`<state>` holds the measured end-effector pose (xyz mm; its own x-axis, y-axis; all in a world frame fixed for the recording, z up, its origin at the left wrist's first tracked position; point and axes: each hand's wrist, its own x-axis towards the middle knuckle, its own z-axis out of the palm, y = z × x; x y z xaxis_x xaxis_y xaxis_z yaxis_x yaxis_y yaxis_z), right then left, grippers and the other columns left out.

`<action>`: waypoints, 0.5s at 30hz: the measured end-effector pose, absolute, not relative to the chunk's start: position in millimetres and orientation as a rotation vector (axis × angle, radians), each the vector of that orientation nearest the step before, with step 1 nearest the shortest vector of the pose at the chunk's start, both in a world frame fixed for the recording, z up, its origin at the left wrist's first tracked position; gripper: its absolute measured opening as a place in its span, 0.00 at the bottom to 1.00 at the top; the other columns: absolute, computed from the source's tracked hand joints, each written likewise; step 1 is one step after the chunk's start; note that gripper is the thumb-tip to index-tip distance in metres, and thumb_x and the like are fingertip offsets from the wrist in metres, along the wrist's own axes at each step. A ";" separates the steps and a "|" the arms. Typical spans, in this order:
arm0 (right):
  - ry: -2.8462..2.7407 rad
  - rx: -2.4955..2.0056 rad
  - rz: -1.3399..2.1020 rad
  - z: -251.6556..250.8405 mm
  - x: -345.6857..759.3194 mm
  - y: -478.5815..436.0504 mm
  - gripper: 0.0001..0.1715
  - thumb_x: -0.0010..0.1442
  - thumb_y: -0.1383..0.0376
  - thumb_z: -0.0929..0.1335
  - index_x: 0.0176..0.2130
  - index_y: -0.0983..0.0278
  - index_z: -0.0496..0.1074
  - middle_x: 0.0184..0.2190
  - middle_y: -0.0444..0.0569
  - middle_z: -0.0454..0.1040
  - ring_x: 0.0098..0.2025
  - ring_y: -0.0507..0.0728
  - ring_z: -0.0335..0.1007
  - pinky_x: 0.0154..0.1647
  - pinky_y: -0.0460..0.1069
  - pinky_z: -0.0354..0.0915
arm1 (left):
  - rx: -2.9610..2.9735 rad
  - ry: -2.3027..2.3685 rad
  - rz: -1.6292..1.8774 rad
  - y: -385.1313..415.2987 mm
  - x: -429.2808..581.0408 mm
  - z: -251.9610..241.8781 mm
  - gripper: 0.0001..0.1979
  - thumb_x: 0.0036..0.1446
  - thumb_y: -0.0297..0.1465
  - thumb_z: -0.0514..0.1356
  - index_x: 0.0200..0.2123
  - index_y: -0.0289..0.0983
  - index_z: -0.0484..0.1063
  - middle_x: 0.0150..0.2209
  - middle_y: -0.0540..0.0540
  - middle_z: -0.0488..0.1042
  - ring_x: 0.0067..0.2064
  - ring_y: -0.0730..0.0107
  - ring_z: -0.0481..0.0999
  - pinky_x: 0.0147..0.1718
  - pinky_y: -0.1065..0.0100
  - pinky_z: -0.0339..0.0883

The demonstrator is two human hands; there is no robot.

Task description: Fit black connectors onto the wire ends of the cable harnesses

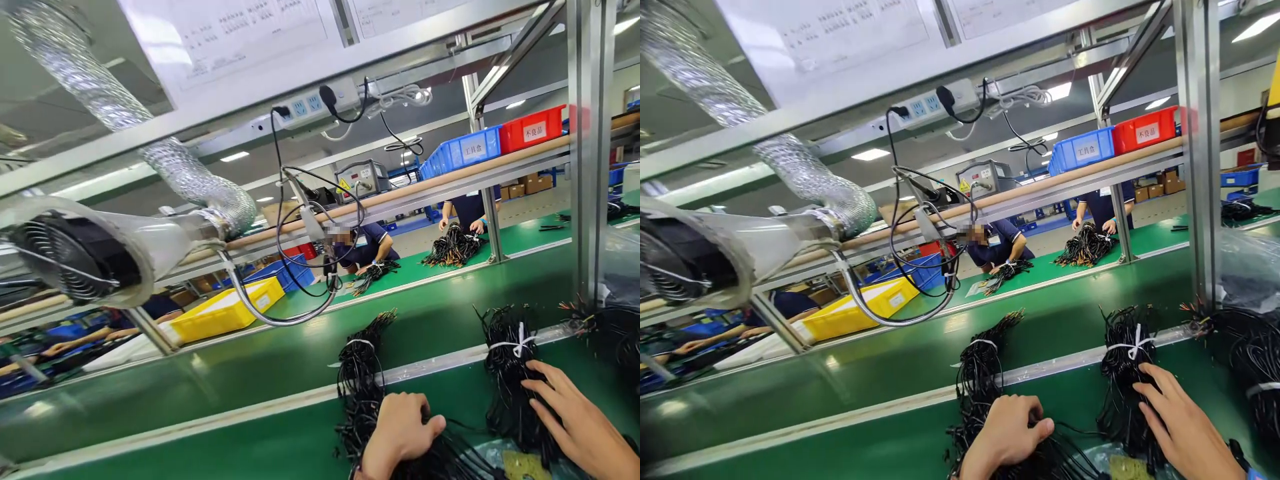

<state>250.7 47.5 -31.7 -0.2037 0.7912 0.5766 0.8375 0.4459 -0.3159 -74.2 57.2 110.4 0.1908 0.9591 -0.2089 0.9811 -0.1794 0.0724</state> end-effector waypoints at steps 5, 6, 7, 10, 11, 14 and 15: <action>-2.017 -1.386 -0.069 -34.6 254.9 47.2 0.20 0.71 0.57 0.63 0.59 0.56 0.71 0.68 0.51 0.59 0.65 0.65 0.64 0.62 0.58 0.70 | 2.284 1.795 -0.257 55.9 -78.3 113.4 0.27 0.56 0.53 0.57 0.46 0.41 0.80 0.44 0.39 0.83 0.48 0.40 0.80 0.50 0.45 0.69; -2.021 -1.379 -0.081 -40.4 257.1 49.3 0.21 0.71 0.57 0.63 0.60 0.56 0.71 0.68 0.51 0.59 0.65 0.64 0.64 0.62 0.57 0.70 | 2.283 1.769 -0.268 55.7 -80.6 114.0 0.27 0.55 0.53 0.58 0.47 0.41 0.80 0.45 0.39 0.83 0.48 0.40 0.80 0.51 0.45 0.68; -2.026 -1.364 -0.100 -47.1 259.5 52.1 0.21 0.71 0.57 0.64 0.60 0.55 0.70 0.68 0.51 0.59 0.65 0.64 0.64 0.62 0.57 0.70 | 2.281 1.740 -0.268 55.6 -83.2 114.6 0.28 0.54 0.54 0.59 0.48 0.41 0.80 0.45 0.39 0.83 0.48 0.40 0.79 0.52 0.46 0.68; -2.040 -1.302 -0.158 -65.4 267.1 61.7 0.21 0.70 0.56 0.65 0.60 0.56 0.71 0.68 0.51 0.60 0.64 0.65 0.65 0.60 0.57 0.71 | 2.266 1.657 -0.224 54.8 -91.6 117.8 0.31 0.51 0.56 0.61 0.50 0.43 0.78 0.46 0.40 0.82 0.50 0.41 0.77 0.53 0.47 0.68; -2.045 -1.283 -0.171 -69.4 269.1 64.1 0.21 0.70 0.56 0.66 0.59 0.56 0.72 0.68 0.51 0.60 0.64 0.65 0.66 0.60 0.57 0.72 | 2.255 1.641 -0.201 54.0 -93.9 119.5 0.32 0.49 0.57 0.62 0.51 0.43 0.77 0.46 0.40 0.82 0.51 0.41 0.77 0.53 0.47 0.68; -2.054 -1.261 -0.176 -73.8 272.7 65.9 0.21 0.69 0.56 0.66 0.58 0.57 0.73 0.67 0.51 0.61 0.64 0.66 0.66 0.60 0.58 0.71 | 2.175 1.607 -0.120 49.7 -99.9 126.5 0.33 0.48 0.54 0.64 0.54 0.44 0.75 0.50 0.40 0.80 0.54 0.44 0.75 0.53 0.50 0.70; -2.052 -1.256 -0.175 -73.9 273.2 65.2 0.21 0.69 0.56 0.66 0.58 0.57 0.72 0.67 0.52 0.61 0.64 0.67 0.66 0.61 0.59 0.70 | 2.148 1.603 -0.068 48.7 -102.9 129.2 0.32 0.49 0.52 0.64 0.56 0.44 0.74 0.52 0.41 0.79 0.55 0.46 0.75 0.54 0.51 0.70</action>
<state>273.2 65.2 -73.9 -0.2726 0.7251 0.6324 0.8215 0.5175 -0.2393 -102.9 48.7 129.2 0.3206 0.8969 -0.3045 0.9196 -0.2176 0.3272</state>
